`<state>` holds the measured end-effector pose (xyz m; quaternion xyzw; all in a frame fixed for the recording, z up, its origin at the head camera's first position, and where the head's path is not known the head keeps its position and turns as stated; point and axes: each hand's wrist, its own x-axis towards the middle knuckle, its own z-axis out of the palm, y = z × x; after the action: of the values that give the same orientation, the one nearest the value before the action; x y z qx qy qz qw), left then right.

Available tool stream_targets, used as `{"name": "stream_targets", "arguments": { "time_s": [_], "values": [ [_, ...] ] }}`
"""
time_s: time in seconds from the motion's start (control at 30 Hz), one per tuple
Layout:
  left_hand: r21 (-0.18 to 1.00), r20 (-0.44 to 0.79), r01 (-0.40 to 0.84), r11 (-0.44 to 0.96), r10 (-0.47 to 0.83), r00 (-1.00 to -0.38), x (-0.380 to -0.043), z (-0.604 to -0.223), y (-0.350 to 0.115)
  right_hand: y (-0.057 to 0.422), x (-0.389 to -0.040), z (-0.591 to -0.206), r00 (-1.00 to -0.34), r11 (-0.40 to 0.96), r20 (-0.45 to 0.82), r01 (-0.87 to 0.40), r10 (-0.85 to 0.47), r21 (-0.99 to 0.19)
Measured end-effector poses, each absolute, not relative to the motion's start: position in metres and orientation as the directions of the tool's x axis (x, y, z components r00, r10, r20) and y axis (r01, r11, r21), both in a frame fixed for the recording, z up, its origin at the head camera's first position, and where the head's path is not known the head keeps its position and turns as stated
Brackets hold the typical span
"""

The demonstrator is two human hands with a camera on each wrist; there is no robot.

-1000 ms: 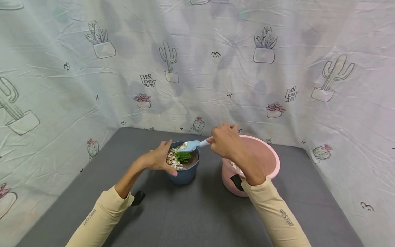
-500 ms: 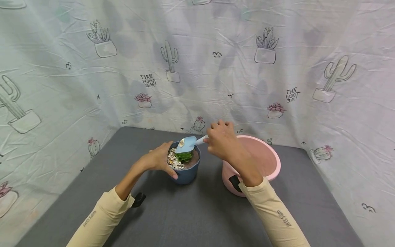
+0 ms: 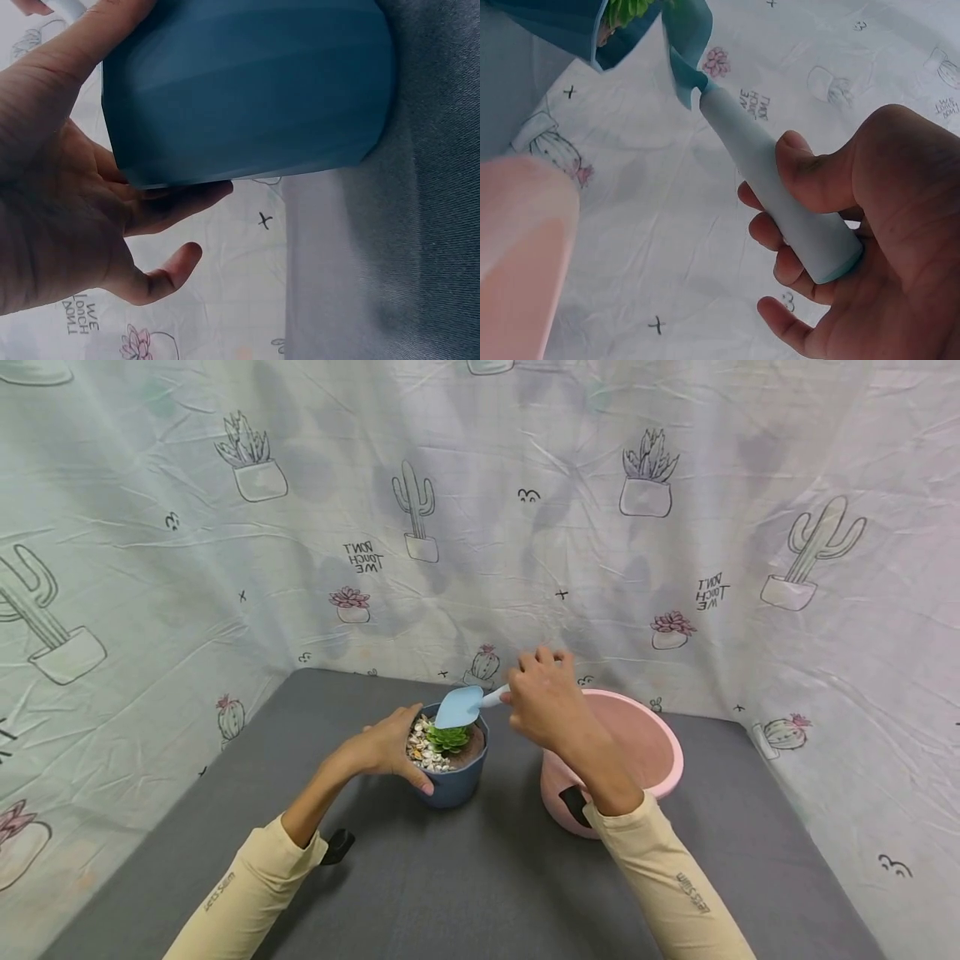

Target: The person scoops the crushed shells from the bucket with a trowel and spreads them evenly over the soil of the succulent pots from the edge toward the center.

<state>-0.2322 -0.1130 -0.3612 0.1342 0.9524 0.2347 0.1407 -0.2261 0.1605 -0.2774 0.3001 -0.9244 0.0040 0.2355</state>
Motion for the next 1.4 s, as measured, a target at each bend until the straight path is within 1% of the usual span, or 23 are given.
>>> {"name": "stream_targets", "arguments": {
  "time_s": [0.13, 0.23, 0.37, 0.43, 0.47, 0.57, 0.7, 0.87, 1.0, 1.13, 1.23, 1.33, 1.4],
  "values": [
    [0.501, -0.196, 0.19, 0.844, 0.325, -0.925, -0.231, -0.363, -0.112, 0.175, -0.224, -0.278, -0.709, 0.842, 0.48, -0.524, -0.517, 0.132],
    [0.507, -0.195, 0.191, 0.841, 0.328, -0.924, -0.23, -0.364, -0.113, 0.195, -0.22, -0.277, -0.686, 0.843, 0.537, -0.53, -0.491, 0.094],
    [0.51, -0.194, 0.197, 0.838, 0.335, -0.922, -0.229, -0.364, -0.115, 0.237, -0.212, -0.272, -0.65, 0.844, 0.618, -0.536, -0.442, 0.04],
    [0.514, -0.192, 0.203, 0.834, 0.342, -0.92, -0.23, -0.365, -0.116, 0.261, -0.208, -0.268, -0.65, 0.854, 0.637, -0.52, -0.414, 0.025],
    [0.515, -0.191, 0.207, 0.832, 0.346, -0.919, -0.23, -0.366, -0.116, 0.274, -0.206, -0.266, -0.662, 0.865, 0.635, -0.501, -0.398, 0.02],
    [0.519, -0.188, 0.216, 0.827, 0.357, -0.915, -0.232, -0.368, -0.117, 0.308, -0.202, -0.262, -0.706, 0.891, 0.603, -0.453, -0.371, 0.018],
    [0.522, -0.182, 0.236, 0.82, 0.377, -0.908, -0.232, -0.366, -0.118, 0.337, -0.2, -0.263, -0.764, 0.914, 0.526, -0.4, -0.373, 0.066],
    [0.5, -0.169, 0.27, 0.823, 0.398, -0.901, -0.23, -0.352, -0.109, 0.346, -0.206, -0.277, -0.823, 0.919, 0.416, -0.377, -0.388, 0.111],
    [0.504, -0.061, 0.346, 0.792, 0.432, -0.9, -0.223, -0.335, -0.083, 0.342, -0.211, -0.29, -0.857, 0.92, 0.335, -0.374, -0.391, 0.117],
    [0.534, 0.041, 0.44, 0.722, 0.498, -0.866, -0.22, -0.325, -0.042, 0.336, -0.214, -0.297, -0.862, 0.908, 0.286, -0.392, -0.42, 0.151],
    [0.548, 0.08, 0.502, 0.669, 0.555, -0.828, -0.221, -0.326, -0.012, 0.329, -0.217, -0.303, -0.85, 0.889, 0.264, -0.418, -0.455, 0.188],
    [0.53, 0.117, 0.56, 0.637, 0.599, -0.792, -0.222, -0.332, 0.015, 0.323, -0.219, -0.309, -0.84, 0.876, 0.259, -0.433, -0.477, 0.211],
    [0.512, 0.138, 0.583, 0.631, 0.609, -0.781, -0.221, -0.336, 0.028, 0.32, -0.219, -0.313, -0.835, 0.872, 0.26, -0.438, -0.484, 0.218]
  ]
}}
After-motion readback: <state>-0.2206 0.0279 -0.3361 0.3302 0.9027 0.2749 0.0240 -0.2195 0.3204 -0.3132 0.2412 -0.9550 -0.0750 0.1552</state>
